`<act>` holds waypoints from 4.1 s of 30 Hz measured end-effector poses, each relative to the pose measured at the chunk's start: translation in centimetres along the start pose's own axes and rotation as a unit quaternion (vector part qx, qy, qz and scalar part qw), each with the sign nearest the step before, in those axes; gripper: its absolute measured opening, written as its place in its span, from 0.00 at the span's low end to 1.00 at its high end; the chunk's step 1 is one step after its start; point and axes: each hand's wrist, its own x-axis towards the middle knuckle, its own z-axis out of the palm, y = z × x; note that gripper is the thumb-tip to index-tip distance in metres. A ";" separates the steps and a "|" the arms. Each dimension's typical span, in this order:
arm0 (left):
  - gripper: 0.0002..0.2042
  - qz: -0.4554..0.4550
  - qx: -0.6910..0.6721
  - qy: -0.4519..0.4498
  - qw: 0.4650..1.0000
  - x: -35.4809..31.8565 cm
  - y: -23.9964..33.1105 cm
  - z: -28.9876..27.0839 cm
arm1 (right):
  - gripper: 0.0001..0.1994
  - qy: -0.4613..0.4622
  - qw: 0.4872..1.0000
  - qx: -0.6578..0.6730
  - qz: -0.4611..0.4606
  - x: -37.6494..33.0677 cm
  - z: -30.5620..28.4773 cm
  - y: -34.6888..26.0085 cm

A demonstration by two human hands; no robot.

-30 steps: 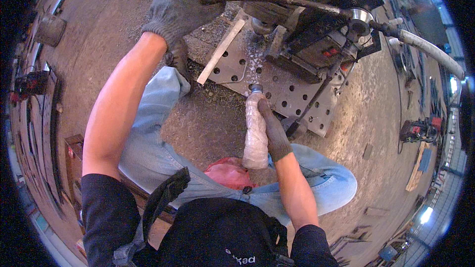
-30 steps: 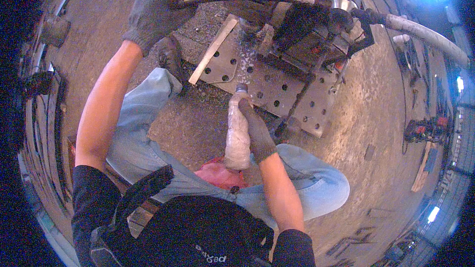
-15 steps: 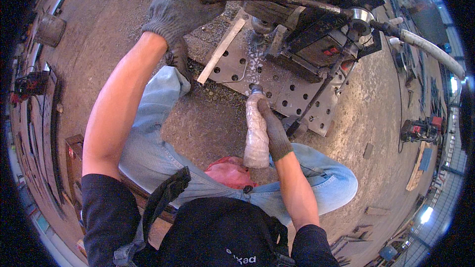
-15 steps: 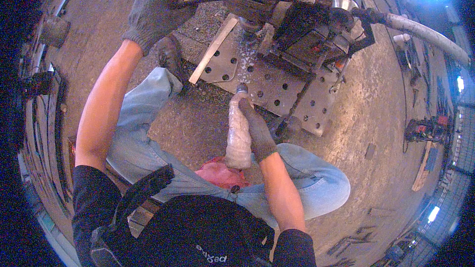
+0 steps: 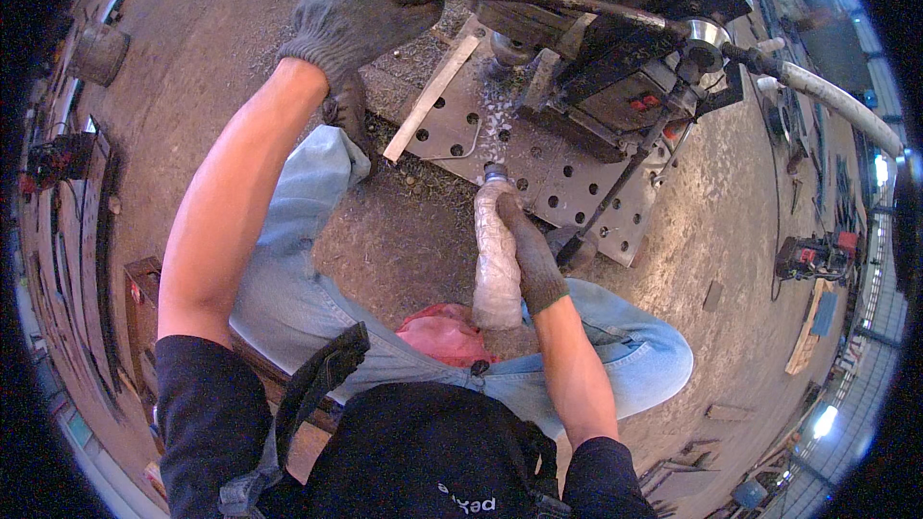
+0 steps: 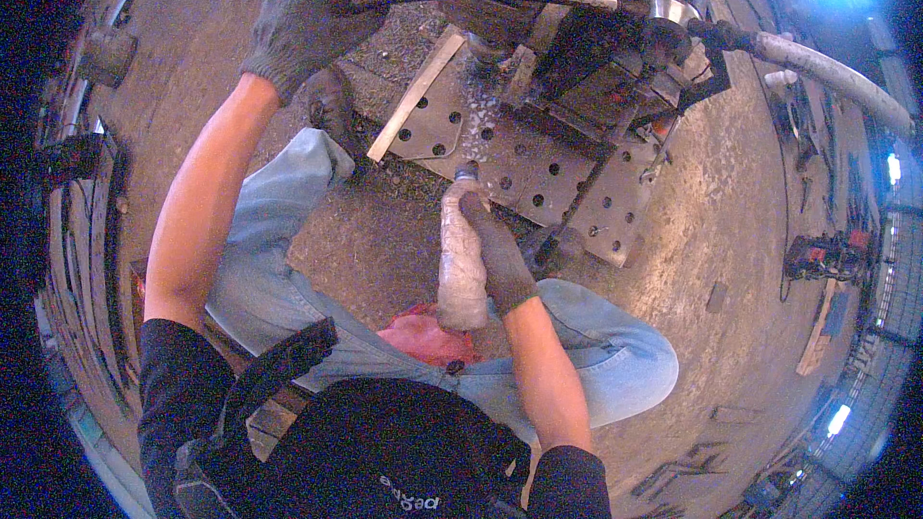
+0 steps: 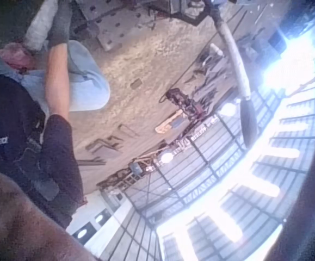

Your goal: The person operates a drill press to create holes in a perforated metal plate. They apply liquid from a bottle to the drilling area, adjust the machine's handle, and reposition the plate between drilling cycles.

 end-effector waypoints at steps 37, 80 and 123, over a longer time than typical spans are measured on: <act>0.14 0.002 0.001 -0.007 1.000 0.0 0.2 -0.1 | 0.25 0.019 0.999 -0.029 0.023 0.5 -0.9 0.1; 0.15 -0.006 -0.019 -0.022 1.000 0.3 0.2 -0.5 | 0.25 -0.011 1.000 0.015 -0.003 -0.1 -0.2 -0.1; 0.17 0.010 -0.021 0.002 1.000 -0.1 0.2 -0.2 | 0.23 -0.005 1.000 -0.002 0.003 -0.9 0.3 -0.7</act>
